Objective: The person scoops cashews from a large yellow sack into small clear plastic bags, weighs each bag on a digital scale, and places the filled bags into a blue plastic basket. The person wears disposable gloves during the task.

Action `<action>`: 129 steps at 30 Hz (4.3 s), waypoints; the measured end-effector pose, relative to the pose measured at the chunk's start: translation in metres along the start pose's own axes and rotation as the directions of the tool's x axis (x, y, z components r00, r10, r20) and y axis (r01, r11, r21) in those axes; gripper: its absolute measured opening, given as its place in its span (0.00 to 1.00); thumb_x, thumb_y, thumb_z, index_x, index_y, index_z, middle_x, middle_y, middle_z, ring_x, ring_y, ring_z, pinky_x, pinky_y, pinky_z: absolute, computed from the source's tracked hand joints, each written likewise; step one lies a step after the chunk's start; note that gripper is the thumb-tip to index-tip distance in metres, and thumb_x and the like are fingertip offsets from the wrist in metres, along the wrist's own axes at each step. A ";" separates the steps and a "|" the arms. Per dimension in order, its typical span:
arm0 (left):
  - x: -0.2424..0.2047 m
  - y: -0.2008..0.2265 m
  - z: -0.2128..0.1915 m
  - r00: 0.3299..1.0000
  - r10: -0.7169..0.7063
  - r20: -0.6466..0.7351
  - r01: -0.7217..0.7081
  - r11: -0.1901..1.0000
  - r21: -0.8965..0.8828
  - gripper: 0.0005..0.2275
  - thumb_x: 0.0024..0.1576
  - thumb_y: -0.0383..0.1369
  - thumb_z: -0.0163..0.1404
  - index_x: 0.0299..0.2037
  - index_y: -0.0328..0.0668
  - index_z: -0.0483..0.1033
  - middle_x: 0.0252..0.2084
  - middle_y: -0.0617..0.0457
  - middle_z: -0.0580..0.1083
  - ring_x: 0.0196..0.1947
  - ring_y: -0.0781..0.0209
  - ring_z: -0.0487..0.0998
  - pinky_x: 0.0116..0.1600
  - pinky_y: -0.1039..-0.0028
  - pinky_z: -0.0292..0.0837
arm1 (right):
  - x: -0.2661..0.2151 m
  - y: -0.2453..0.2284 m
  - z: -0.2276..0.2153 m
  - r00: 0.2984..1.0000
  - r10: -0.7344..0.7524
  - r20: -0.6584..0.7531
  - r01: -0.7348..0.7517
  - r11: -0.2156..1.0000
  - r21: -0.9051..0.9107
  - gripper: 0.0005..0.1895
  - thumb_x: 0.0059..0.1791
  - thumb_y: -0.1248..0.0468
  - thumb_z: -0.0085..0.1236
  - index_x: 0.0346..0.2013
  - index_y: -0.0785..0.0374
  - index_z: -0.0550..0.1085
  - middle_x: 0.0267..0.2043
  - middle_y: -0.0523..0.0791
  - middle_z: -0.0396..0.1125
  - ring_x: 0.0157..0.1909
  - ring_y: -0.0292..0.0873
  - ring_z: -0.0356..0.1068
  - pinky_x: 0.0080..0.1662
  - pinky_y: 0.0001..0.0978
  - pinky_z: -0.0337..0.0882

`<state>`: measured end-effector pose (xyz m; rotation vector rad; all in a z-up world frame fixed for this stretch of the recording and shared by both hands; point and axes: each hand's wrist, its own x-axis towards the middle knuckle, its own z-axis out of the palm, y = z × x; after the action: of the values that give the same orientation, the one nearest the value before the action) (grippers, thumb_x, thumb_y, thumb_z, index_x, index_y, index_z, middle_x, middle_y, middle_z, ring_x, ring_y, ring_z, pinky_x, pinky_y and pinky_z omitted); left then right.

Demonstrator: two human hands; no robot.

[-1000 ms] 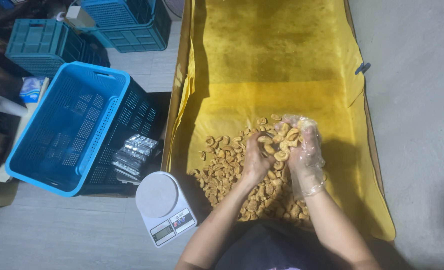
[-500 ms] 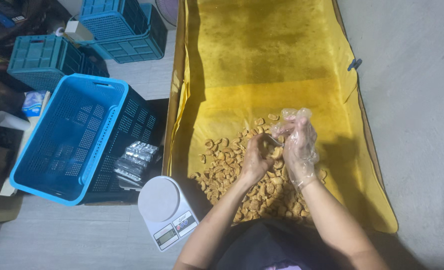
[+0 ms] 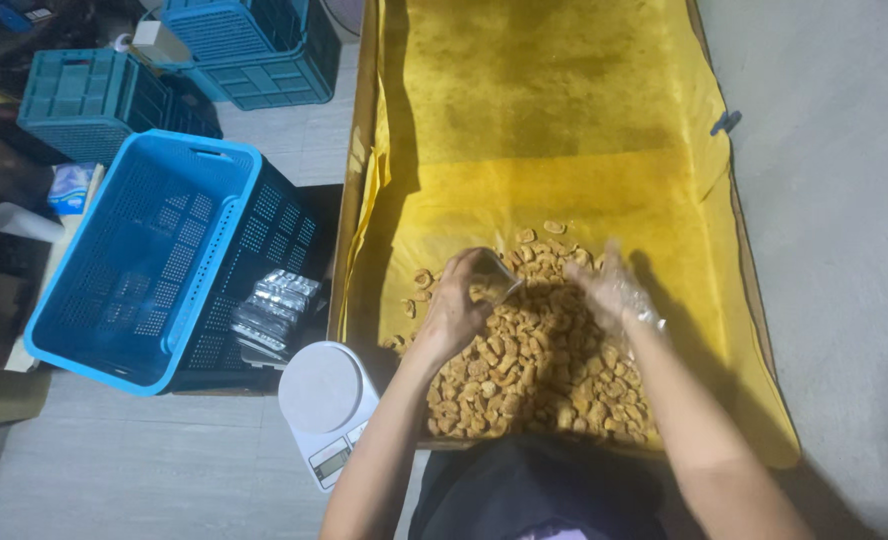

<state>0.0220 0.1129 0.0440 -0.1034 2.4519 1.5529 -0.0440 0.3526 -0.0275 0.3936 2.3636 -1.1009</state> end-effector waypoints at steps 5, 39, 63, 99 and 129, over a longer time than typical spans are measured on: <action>-0.004 -0.039 -0.009 0.997 0.027 -0.067 -0.022 0.997 0.072 0.23 0.49 0.18 0.52 0.58 0.33 0.71 0.69 0.42 0.64 0.57 0.49 0.78 0.52 0.68 0.82 | 0.029 0.036 0.059 0.979 0.190 0.074 -0.147 0.909 -0.391 0.50 0.50 0.55 0.52 0.77 0.42 0.31 0.78 0.53 0.18 0.76 0.63 0.42 0.47 0.35 0.71; 0.035 -0.013 0.091 0.999 -0.030 0.020 0.034 0.979 -0.201 0.36 0.48 0.20 0.54 0.69 0.32 0.54 0.65 0.40 0.60 0.56 0.52 0.71 0.57 0.64 0.82 | -0.038 -0.021 0.003 0.780 -0.577 -0.242 0.326 0.044 0.944 0.37 0.50 0.44 0.60 0.66 0.61 0.61 0.56 0.52 0.68 0.61 0.50 0.69 0.65 0.46 0.69; 0.004 -0.016 -0.008 0.953 0.303 -0.001 -0.292 0.922 0.255 0.27 0.48 0.13 0.43 0.59 0.34 0.75 0.66 0.38 0.68 0.61 0.42 0.74 0.60 0.64 0.79 | 0.055 0.082 -0.011 0.999 0.033 0.003 -0.032 0.952 0.304 0.22 0.51 0.62 0.53 0.61 0.53 0.67 0.59 0.45 0.64 0.61 0.45 0.65 0.61 0.47 0.67; 0.024 -0.024 0.022 0.962 -0.127 0.242 0.171 0.971 -0.168 0.30 0.54 0.24 0.48 0.69 0.40 0.57 0.68 0.44 0.63 0.44 0.48 0.83 0.32 0.71 0.82 | -0.022 0.036 0.001 0.983 -0.172 0.060 0.023 0.444 0.896 0.30 0.45 0.69 0.57 0.62 0.52 0.63 0.50 0.46 0.69 0.46 0.42 0.74 0.48 0.37 0.76; 0.046 -0.044 0.076 0.942 0.312 0.124 -0.290 0.943 -0.163 0.30 0.52 0.12 0.41 0.69 0.30 0.66 0.71 0.35 0.62 0.60 0.43 0.74 0.57 0.68 0.77 | -0.023 -0.019 -0.009 0.941 -0.250 -0.228 0.208 -0.105 0.973 0.11 0.52 0.64 0.58 0.49 0.55 0.70 0.43 0.48 0.67 0.45 0.46 0.69 0.50 0.43 0.77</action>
<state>-0.0025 0.1652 -0.0365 0.3691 2.3205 1.7867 -0.0368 0.3465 0.0025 0.3848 0.9683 -2.9514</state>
